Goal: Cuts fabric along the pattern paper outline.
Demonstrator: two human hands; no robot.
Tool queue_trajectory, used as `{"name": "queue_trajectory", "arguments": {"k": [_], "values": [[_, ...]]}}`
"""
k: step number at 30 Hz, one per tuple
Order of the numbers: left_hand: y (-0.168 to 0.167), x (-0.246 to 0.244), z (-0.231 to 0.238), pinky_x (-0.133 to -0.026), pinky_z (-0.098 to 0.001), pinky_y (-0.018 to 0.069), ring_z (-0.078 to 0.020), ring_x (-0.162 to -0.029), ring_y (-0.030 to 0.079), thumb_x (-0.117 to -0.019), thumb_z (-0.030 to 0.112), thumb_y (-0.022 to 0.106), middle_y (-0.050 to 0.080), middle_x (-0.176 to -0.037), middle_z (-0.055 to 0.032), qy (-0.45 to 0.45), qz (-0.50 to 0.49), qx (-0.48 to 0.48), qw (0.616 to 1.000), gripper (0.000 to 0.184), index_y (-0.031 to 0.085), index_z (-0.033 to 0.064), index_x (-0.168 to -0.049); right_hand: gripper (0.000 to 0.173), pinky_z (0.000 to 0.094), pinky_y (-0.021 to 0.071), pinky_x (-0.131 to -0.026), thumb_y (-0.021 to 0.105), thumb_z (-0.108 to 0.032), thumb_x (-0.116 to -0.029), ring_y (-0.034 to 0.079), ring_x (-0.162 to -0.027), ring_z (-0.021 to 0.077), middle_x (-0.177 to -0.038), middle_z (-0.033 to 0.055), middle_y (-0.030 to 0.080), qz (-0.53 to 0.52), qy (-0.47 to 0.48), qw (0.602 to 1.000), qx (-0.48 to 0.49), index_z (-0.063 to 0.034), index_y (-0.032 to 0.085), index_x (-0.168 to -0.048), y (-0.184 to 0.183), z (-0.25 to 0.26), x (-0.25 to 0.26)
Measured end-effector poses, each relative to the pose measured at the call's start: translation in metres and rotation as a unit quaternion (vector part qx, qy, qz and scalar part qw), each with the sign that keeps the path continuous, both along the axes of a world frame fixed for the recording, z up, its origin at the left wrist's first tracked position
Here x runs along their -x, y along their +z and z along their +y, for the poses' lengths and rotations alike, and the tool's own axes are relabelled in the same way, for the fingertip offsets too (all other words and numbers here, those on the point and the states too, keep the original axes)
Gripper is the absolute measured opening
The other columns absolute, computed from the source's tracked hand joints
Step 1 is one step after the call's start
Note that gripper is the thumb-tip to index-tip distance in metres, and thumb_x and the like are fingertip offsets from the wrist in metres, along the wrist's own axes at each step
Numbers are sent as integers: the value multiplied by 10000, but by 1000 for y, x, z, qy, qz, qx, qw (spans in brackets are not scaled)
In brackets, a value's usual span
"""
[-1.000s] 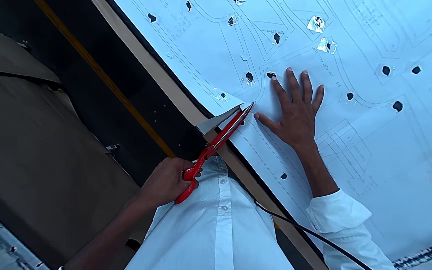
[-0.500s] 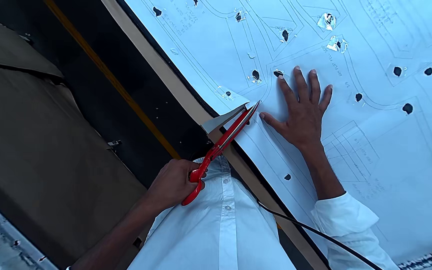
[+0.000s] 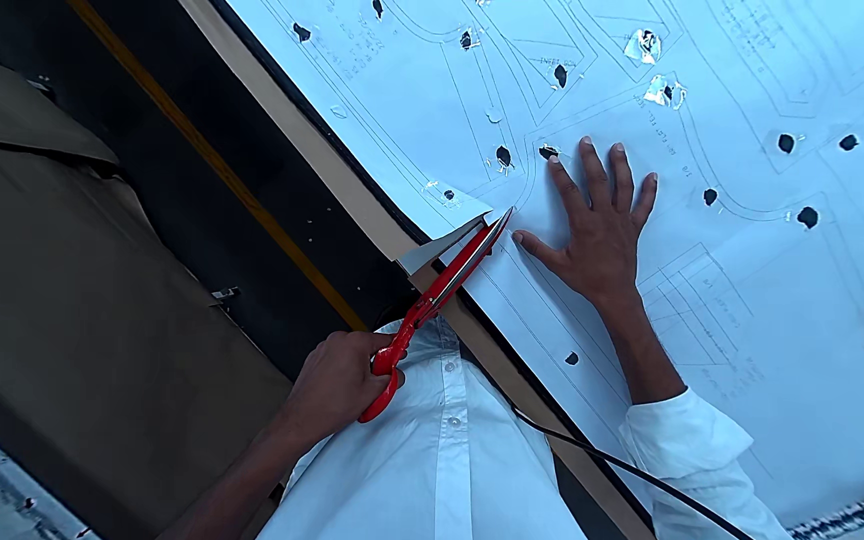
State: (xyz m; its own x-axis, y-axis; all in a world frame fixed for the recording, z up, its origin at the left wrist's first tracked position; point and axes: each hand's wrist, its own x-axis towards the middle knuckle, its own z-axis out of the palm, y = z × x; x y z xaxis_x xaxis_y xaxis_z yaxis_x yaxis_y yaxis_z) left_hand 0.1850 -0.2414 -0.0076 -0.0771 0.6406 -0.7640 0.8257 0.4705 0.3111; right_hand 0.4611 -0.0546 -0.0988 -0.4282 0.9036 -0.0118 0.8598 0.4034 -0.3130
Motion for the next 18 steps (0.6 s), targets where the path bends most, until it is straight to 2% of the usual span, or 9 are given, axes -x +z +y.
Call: {"name": "queue_trajectory", "arguments": {"k": [8,13,18], "values": [[0,-4,1,-684,-496,546,-186,-738,691,-845,129,821,757,-843,6,1,11,13,1000,131,791,172,-964,947,765,21,-1158,478,-857,-826,145,-1566,409,-1689,58,276,-1,0,1000,-1,-285,419,-1578,1,0,0],[-2,2,1,-631,-455,525,-161,-670,652,-821,117,824,710,-749,20,-17,7,-8,1000,106,781,170,-903,949,761,26,-1160,479,-855,-827,154,-1564,409,-1687,65,281,1,0,1000,-1,-277,423,-1578,0,0,0],[-2,7,7,-641,-457,534,-170,-684,668,-828,108,824,738,-791,10,-33,0,-1,999,115,786,157,-925,942,764,28,-1158,473,-857,-826,156,-1565,407,-1687,59,284,2,0,1000,-7,-288,426,-1575,0,-1,-1]]}}
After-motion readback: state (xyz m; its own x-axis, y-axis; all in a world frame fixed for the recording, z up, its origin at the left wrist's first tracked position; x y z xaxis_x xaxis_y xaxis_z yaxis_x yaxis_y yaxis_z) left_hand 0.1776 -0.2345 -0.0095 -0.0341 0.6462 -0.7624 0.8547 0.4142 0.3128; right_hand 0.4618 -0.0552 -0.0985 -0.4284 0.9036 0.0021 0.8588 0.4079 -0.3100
